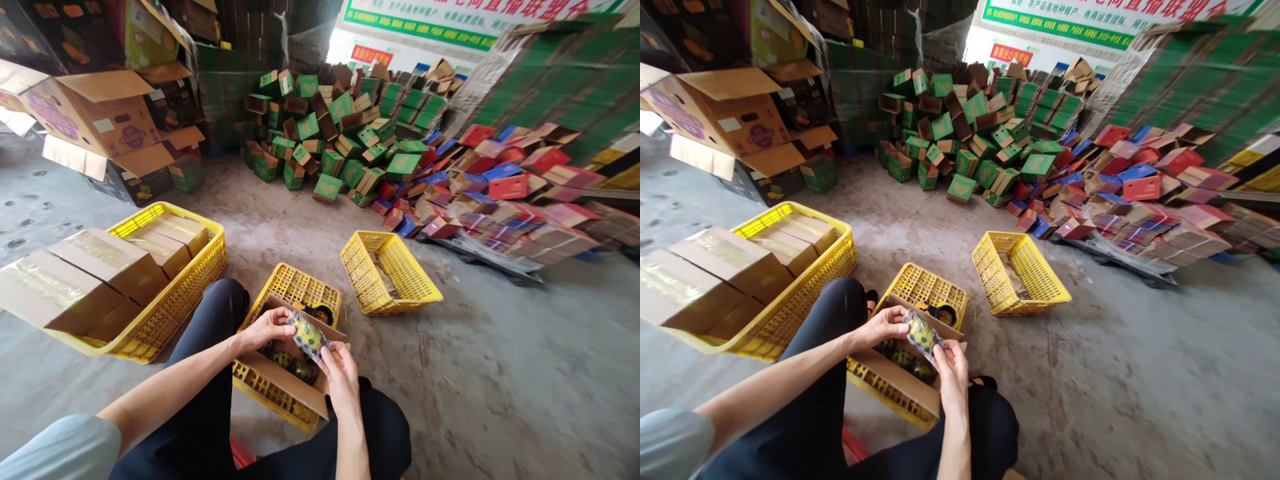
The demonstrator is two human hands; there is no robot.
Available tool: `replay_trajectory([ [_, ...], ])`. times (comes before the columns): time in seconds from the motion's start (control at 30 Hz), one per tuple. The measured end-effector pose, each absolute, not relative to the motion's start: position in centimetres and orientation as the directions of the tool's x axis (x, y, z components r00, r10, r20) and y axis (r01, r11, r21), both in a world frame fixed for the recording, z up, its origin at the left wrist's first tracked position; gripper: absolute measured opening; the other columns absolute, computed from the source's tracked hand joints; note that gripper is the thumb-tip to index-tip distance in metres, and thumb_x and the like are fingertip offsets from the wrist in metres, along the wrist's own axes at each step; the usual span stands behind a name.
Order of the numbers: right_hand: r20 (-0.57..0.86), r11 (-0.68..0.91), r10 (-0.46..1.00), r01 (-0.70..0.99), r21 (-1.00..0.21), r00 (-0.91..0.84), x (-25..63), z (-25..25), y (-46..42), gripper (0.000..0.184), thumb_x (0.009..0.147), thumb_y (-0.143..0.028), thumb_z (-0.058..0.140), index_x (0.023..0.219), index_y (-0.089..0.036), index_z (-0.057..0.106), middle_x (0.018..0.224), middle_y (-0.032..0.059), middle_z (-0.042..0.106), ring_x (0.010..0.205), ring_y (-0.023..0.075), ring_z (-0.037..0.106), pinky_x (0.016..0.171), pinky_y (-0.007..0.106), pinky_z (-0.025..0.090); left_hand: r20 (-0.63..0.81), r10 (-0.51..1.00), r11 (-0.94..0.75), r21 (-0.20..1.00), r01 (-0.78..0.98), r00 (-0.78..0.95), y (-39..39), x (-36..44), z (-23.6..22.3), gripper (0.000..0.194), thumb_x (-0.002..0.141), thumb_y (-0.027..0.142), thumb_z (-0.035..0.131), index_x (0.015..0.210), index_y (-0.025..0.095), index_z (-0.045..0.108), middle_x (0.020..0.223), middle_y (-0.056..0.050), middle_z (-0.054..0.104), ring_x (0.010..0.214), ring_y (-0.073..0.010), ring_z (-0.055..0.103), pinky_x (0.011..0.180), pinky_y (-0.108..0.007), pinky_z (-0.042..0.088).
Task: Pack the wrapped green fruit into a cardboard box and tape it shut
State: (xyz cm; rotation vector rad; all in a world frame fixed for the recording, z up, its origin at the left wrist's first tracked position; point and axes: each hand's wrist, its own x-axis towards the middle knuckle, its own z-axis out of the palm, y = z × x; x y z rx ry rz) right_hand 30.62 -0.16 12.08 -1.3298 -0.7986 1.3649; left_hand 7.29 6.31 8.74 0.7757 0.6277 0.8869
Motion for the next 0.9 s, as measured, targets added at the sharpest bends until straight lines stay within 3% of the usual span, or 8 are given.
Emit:
replay_trajectory([
  [0.27, -0.323, -0.27, 0.929, -0.262, -0.926, 0.183, 30.4, 11.1, -1.4, 0.049, 0.066, -0.056, 0.095, 0.093, -0.025, 0.068, 0.093, 0.003, 0.078, 0.093, 0.0275, 0.076, 0.087, 0.044, 0.065, -0.253, 0.85, 0.454, 0.796, -0.4, 0.462, 6.0, 7.5, 8.5, 0.05, 0.067, 0.044, 0.1, 0.087, 0.017, 0.063, 0.095, -0.004, 0.073, 0.086, -0.02, 0.072, 0.081, -0.035, 0.061],
  [0.4, -0.334, -0.277, 0.921, -0.268, -0.923, 0.201, 30.6, 11.0, -1.6, 0.052, 0.067, -0.057, 0.095, 0.1, -0.025, 0.071, 0.1, 0.0046, 0.08, 0.097, 0.0283, 0.076, 0.086, 0.043, 0.064, -0.244, 0.851, 0.445, 0.804, -0.394, 0.465, 6.0, 7.6, 8.3, 0.05, 0.067, 0.045, 0.1, 0.086, 0.016, 0.063, 0.094, -0.004, 0.072, 0.083, -0.0178, 0.071, 0.078, -0.031, 0.06],
  [0.5, -0.329, -0.275, 0.926, -0.264, -0.924, 0.185, 30.7, 11.1, -1.4, 0.049, 0.067, -0.056, 0.095, 0.095, -0.024, 0.071, 0.103, 0.0066, 0.081, 0.101, 0.0309, 0.077, 0.089, 0.046, 0.063, -0.217, 0.85, 0.437, 0.8, -0.411, 0.48, 6.1, 7.8, 8.2, 0.047, 0.07, 0.045, 0.098, 0.087, 0.017, 0.065, 0.1, -0.006, 0.074, 0.089, -0.0198, 0.072, 0.081, -0.032, 0.06],
  [0.6, -0.284, -0.23, 0.943, -0.276, -0.933, 0.173, 30.8, 11.5, -1.2, 0.042, 0.068, -0.052, 0.095, 0.086, -0.025, 0.068, 0.12, 0.0098, 0.08, 0.117, 0.035, 0.074, 0.101, 0.052, 0.059, -0.186, 0.857, 0.418, 0.795, -0.44, 0.48, 6.1, 7.8, 8.3, 0.047, 0.071, 0.043, 0.098, 0.099, 0.017, 0.07, 0.112, -0.009, 0.075, 0.102, -0.0238, 0.072, 0.089, -0.033, 0.058],
  [0.73, -0.207, -0.166, 0.964, -0.229, -0.959, 0.168, 30.5, 11.6, -1.2, 0.037, 0.068, -0.048, 0.096, 0.076, -0.025, 0.068, 0.132, 0.0132, 0.077, 0.135, 0.0382, 0.063, 0.115, 0.057, 0.047, -0.216, 0.792, 0.502, 0.763, -0.408, 0.571, 5.8, 7.5, 8.7, 0.069, 0.074, 0.043, 0.096, 0.134, 0.024, 0.069, 0.135, -0.012, 0.07, 0.122, -0.0299, 0.068, 0.1, -0.037, 0.056],
  [0.9, -0.173, -0.147, 0.976, -0.189, -0.971, 0.132, 29.7, 11.5, -1.4, 0.033, 0.071, -0.047, 0.094, 0.075, -0.024, 0.07, 0.13, 0.0137, 0.077, 0.137, 0.0373, 0.063, 0.119, 0.057, 0.042, -0.321, 0.74, 0.564, 0.775, -0.285, 0.591, 5.5, 7.5, 8.4, 0.062, 0.08, 0.053, 0.089, 0.13, 0.022, 0.072, 0.131, -0.013, 0.072, 0.116, -0.0296, 0.071, 0.096, -0.04, 0.058],
])
